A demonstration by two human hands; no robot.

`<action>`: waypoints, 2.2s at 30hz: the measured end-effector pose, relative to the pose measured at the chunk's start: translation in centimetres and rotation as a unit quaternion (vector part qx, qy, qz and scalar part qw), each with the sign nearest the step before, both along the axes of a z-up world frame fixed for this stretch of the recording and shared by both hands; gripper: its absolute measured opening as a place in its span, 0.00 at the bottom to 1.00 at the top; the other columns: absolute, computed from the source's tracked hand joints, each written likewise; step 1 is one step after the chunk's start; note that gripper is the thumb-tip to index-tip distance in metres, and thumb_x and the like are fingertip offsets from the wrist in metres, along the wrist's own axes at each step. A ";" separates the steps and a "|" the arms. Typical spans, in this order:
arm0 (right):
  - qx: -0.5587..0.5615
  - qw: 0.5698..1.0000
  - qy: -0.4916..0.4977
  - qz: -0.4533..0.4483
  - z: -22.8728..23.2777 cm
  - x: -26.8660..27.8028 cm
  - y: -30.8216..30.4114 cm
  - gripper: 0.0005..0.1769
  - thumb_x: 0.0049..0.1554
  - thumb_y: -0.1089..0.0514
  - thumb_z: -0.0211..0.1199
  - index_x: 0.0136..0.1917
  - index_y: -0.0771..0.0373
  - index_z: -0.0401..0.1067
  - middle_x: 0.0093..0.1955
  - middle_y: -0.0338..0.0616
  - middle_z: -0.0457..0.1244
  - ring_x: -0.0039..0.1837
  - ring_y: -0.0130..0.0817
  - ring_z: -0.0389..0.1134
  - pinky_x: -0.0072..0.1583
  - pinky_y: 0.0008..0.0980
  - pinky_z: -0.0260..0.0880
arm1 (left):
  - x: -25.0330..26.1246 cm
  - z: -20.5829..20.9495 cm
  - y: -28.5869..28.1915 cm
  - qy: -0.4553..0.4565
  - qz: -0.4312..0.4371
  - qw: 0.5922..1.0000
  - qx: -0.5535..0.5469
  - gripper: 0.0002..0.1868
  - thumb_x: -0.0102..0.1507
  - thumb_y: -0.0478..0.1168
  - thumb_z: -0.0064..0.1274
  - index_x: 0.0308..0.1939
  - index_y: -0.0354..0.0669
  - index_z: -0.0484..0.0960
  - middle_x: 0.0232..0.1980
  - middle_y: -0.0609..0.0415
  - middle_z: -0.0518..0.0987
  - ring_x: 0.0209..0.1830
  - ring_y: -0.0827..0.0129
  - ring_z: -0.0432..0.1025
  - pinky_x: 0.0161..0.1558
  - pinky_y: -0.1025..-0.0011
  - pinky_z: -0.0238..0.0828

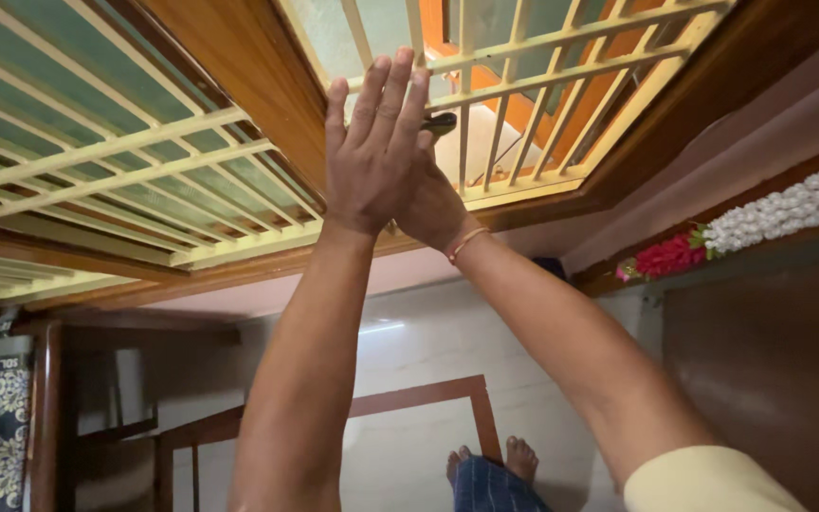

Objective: The person cleans a wooden door with metal grilles and frosted glass panels using a spray cleaner and a cloth. They spray the surface and wipe the grilles and glass repeatedly, moving from the lower sections upward and across the door.

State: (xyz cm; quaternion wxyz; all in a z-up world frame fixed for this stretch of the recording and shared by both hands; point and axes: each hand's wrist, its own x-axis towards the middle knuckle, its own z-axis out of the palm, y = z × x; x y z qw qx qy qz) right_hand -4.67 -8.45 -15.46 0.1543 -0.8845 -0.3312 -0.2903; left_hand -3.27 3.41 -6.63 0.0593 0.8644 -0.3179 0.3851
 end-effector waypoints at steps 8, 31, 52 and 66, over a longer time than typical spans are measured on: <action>-0.256 0.958 -0.120 -0.051 -3.1 0.5 -8.7 0.19 0.65 0.54 0.55 0.66 0.63 0.72 0.71 0.44 0.63 0.81 0.41 0.56 0.84 0.49 0.41 | 1.0 -8.2 -1.2 -0.021 0.056 0.996 0.061 0.40 0.77 0.64 0.49 0.87 0.59 0.52 0.88 0.49 0.43 0.88 0.53 0.36 0.79 0.32 0.36; -0.130 0.984 0.014 -0.124 -10.2 -5.1 -24.4 0.08 0.57 0.60 0.60 0.51 0.54 0.75 0.59 0.39 0.65 0.63 0.44 0.65 0.62 0.44 0.69 | -0.1 -8.8 -3.2 -0.039 0.091 0.995 0.022 0.37 0.75 0.47 0.55 0.86 0.61 0.55 0.86 0.45 0.44 0.88 0.47 0.38 0.80 0.30 0.41; 0.065 0.993 0.018 0.092 -14.9 -2.0 -1.4 0.20 0.55 0.62 0.57 0.61 0.59 0.74 0.67 0.48 0.64 0.71 0.52 0.63 0.72 0.49 0.63 | -0.6 -7.4 -1.4 -0.023 0.095 0.991 0.089 0.30 0.76 0.40 0.45 0.83 0.55 0.60 0.87 0.51 0.50 0.87 0.56 0.44 0.81 0.37 0.44; -0.077 0.955 0.031 -0.284 -17.9 -3.0 -22.9 0.29 0.64 0.60 0.48 0.74 0.69 0.73 0.71 0.54 0.65 0.68 0.50 0.62 0.63 0.62 0.58 | -1.1 -10.3 -3.5 0.026 0.095 0.994 0.047 0.39 0.69 0.35 0.46 0.83 0.64 0.57 0.86 0.46 0.44 0.86 0.49 0.40 0.78 0.30 0.37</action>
